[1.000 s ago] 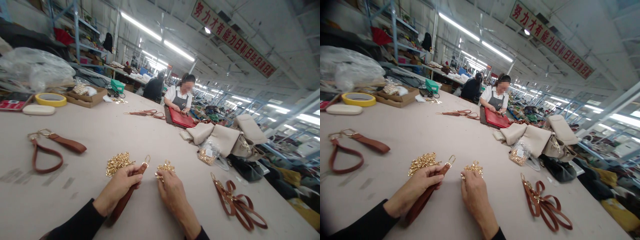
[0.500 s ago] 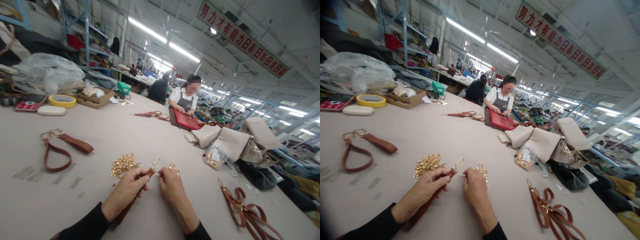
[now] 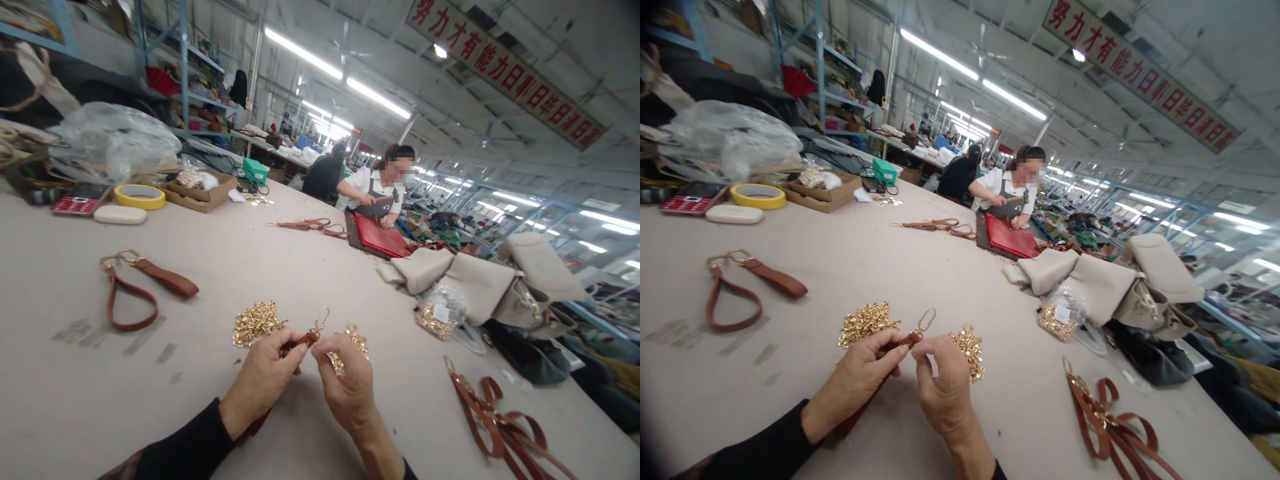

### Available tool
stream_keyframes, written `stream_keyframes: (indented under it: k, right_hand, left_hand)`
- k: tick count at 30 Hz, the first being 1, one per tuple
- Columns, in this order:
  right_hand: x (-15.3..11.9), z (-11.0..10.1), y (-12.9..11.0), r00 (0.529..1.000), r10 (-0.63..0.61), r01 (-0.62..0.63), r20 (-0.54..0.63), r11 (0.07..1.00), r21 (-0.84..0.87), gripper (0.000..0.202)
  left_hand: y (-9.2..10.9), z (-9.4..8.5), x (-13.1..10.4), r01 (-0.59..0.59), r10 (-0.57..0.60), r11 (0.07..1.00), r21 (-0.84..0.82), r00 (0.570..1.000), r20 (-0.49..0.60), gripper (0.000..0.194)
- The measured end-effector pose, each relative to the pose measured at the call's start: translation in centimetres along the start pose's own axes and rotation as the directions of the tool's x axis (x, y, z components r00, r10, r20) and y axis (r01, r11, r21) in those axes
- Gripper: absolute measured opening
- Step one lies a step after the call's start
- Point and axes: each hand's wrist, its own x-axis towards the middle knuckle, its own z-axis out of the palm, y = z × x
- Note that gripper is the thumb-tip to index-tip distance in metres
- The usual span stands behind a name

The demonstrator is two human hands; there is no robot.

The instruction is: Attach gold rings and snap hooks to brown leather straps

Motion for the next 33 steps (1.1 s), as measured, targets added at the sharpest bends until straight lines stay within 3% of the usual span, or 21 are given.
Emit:
stream_keyframes:
  k: [7, 14, 16, 19, 23, 26, 29, 33]
  right_hand:
    - [0.0, -0.1, 0.2, 0.994, -0.106, 0.108, 0.028, 0.988, -0.106, 0.019]
    - [-0.1, -0.3, 0.0, 0.997, -0.078, 0.08, 0.025, 0.99, -0.115, 0.02]
    - [-0.2, -0.2, -0.2, 1.0, -0.024, 0.022, -0.017, 0.997, -0.076, 0.018]
    - [-0.5, 0.2, -0.1, 0.978, 0.199, -0.193, -0.065, 0.978, 0.084, 0.008]
    - [-0.8, 0.9, 0.4, 0.885, 0.466, -0.417, -0.011, 0.8, 0.432, 0.013]
    - [-1.1, 1.3, 0.3, 0.852, 0.521, -0.452, 0.056, 0.678, 0.58, 0.024]
    - [-1.3, 1.7, 0.1, 0.837, 0.538, -0.459, 0.102, 0.589, 0.665, 0.029]
    - [-1.6, 2.4, 0.7, 0.82, 0.573, -0.405, 0.02, 0.554, 0.728, 0.035]
  left_hand:
    - [-0.6, 0.3, -0.1, -0.031, 0.031, 0.999, 0.03, 0.999, 0.011, 0.024]
    - [-0.3, 0.2, -0.2, -0.102, 0.099, 0.987, 0.123, 0.995, 0.031, 0.025]
    - [-0.3, 0.2, -0.3, -0.138, 0.134, 0.981, 0.137, 0.99, 0.035, 0.024]
    - [-0.4, 0.1, -0.3, -0.15, 0.145, 0.977, 0.149, 0.989, 0.04, 0.024]
    - [-0.3, -0.1, -0.3, -0.142, 0.131, 0.985, 0.093, 0.985, 0.112, 0.023]
    - [-0.1, -0.2, -0.2, -0.143, 0.132, 0.986, 0.087, 0.983, 0.124, 0.019]
    - [-0.5, -0.2, -0.1, -0.053, 0.043, 0.997, 0.059, 0.987, 0.156, 0.028]
    - [-1.7, -0.2, 0.3, 0.018, -0.022, 1.0, 0.023, 0.984, 0.179, 0.033]
